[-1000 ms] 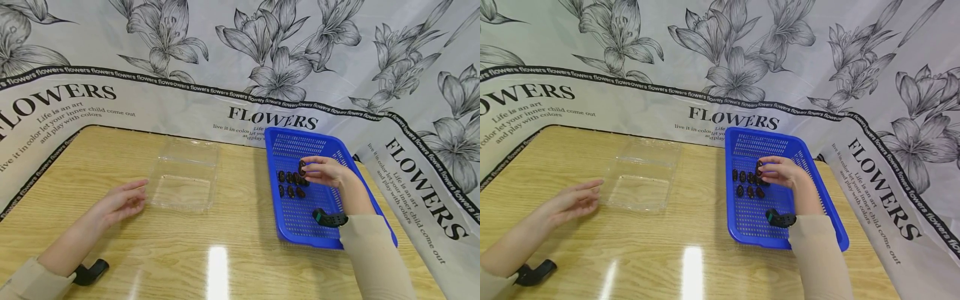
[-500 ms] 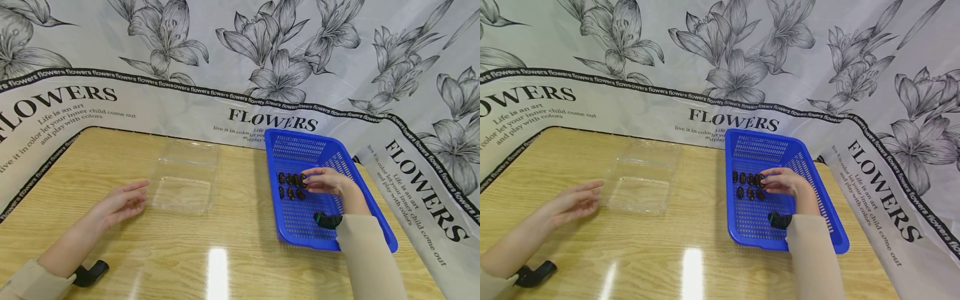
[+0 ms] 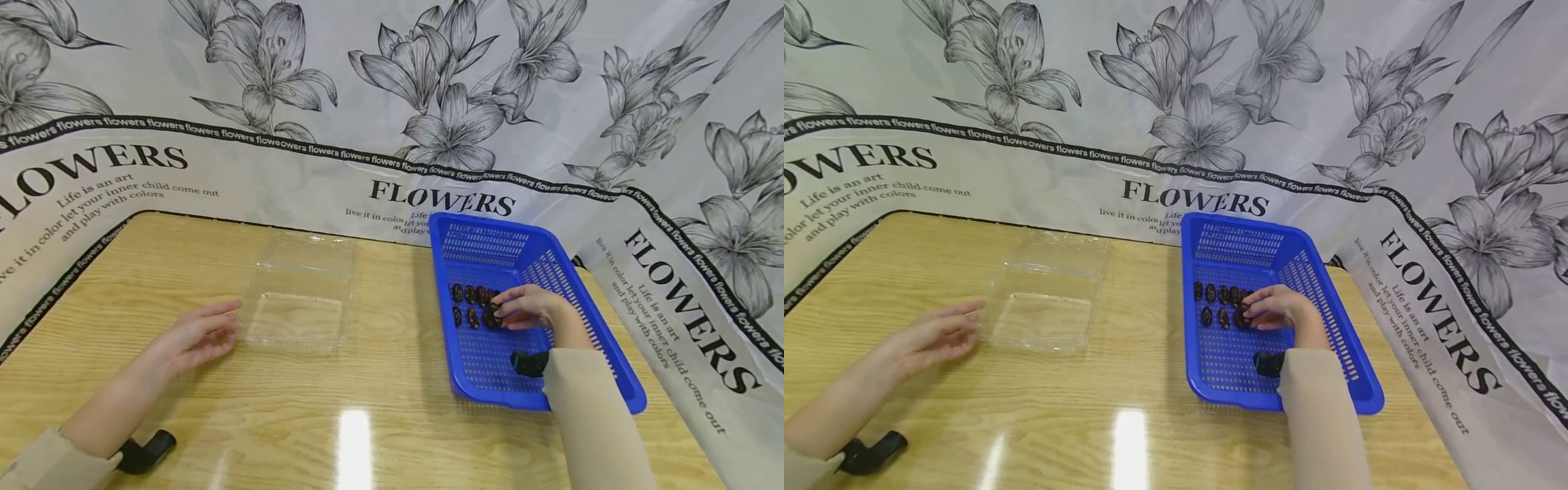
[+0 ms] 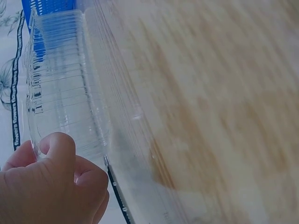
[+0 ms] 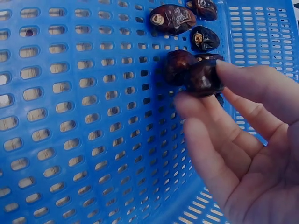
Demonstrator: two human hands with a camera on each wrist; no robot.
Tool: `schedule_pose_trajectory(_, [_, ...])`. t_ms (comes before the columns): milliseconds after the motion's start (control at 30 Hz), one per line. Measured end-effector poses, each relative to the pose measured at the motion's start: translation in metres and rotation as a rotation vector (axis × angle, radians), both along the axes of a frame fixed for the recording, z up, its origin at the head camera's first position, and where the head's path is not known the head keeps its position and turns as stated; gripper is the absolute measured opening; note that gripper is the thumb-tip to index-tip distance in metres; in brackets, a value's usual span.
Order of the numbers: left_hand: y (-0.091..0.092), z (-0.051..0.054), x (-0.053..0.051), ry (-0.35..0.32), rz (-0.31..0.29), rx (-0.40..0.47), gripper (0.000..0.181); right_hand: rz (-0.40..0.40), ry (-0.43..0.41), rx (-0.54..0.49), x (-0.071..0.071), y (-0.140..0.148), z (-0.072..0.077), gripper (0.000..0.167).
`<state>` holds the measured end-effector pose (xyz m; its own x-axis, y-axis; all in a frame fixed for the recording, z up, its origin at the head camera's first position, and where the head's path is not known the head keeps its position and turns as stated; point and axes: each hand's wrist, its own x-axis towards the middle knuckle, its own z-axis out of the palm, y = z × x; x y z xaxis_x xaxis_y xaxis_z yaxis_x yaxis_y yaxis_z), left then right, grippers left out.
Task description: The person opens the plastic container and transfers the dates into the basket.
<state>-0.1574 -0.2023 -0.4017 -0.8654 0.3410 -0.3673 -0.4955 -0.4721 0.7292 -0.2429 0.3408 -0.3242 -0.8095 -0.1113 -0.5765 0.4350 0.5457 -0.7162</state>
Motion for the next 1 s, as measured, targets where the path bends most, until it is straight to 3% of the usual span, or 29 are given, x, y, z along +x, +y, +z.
schedule_pose_trajectory(200, [0.006, 0.01, 0.002, -0.042, 0.024, -0.038, 0.028, 0.005, -0.004, 0.032, 0.001, 0.003, -0.001, 0.04])
schedule_pose_trajectory(467, [0.007, 0.016, 0.006, -0.061, 0.026, -0.048, 0.031, -0.029, -0.035, 0.022, 0.002, 0.004, -0.001, 0.041])
schedule_pose_trajectory(1000, [0.006, 0.016, 0.007, -0.057, 0.025, -0.05, 0.028, -0.027, -0.011, 0.025, 0.002, 0.006, -0.002, 0.033])
